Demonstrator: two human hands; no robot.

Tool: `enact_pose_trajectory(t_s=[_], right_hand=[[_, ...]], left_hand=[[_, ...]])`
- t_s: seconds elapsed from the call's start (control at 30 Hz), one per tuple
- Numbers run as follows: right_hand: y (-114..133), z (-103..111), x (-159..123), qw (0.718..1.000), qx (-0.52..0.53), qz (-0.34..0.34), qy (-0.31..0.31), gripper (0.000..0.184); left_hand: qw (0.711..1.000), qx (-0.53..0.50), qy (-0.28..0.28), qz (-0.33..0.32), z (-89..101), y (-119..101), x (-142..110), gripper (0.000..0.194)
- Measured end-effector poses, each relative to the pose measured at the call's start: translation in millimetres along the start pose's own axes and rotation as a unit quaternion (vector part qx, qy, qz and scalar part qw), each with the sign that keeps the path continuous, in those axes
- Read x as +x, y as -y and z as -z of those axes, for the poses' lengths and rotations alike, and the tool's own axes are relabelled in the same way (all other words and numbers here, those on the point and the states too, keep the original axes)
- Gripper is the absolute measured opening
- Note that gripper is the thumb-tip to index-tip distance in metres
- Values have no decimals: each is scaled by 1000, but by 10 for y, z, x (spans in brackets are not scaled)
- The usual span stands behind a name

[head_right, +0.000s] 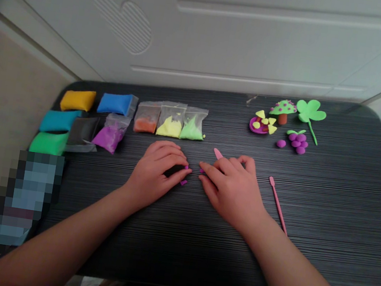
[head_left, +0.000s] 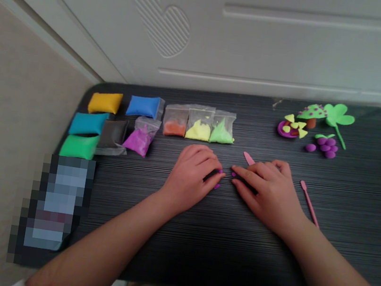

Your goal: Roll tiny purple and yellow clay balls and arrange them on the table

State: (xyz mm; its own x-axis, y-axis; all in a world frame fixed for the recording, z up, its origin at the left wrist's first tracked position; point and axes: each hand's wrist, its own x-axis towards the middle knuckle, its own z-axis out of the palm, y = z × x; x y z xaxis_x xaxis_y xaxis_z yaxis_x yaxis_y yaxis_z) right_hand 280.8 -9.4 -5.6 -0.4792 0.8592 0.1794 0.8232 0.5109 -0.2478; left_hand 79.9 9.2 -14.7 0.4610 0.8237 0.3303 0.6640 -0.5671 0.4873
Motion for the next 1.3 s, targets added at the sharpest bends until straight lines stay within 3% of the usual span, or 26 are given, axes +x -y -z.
enact_pose_trajectory(t_s=[0.47,1.3], right_hand=[[-11,11,-5,1000,7,12,-6,26],[-25,99,-59,998,-19,40,54,29]], left_hand=[[1000,-3,-14,-6,-16,10,-7,12],[999,-6,-30,-11,-14,-3,-11,13]])
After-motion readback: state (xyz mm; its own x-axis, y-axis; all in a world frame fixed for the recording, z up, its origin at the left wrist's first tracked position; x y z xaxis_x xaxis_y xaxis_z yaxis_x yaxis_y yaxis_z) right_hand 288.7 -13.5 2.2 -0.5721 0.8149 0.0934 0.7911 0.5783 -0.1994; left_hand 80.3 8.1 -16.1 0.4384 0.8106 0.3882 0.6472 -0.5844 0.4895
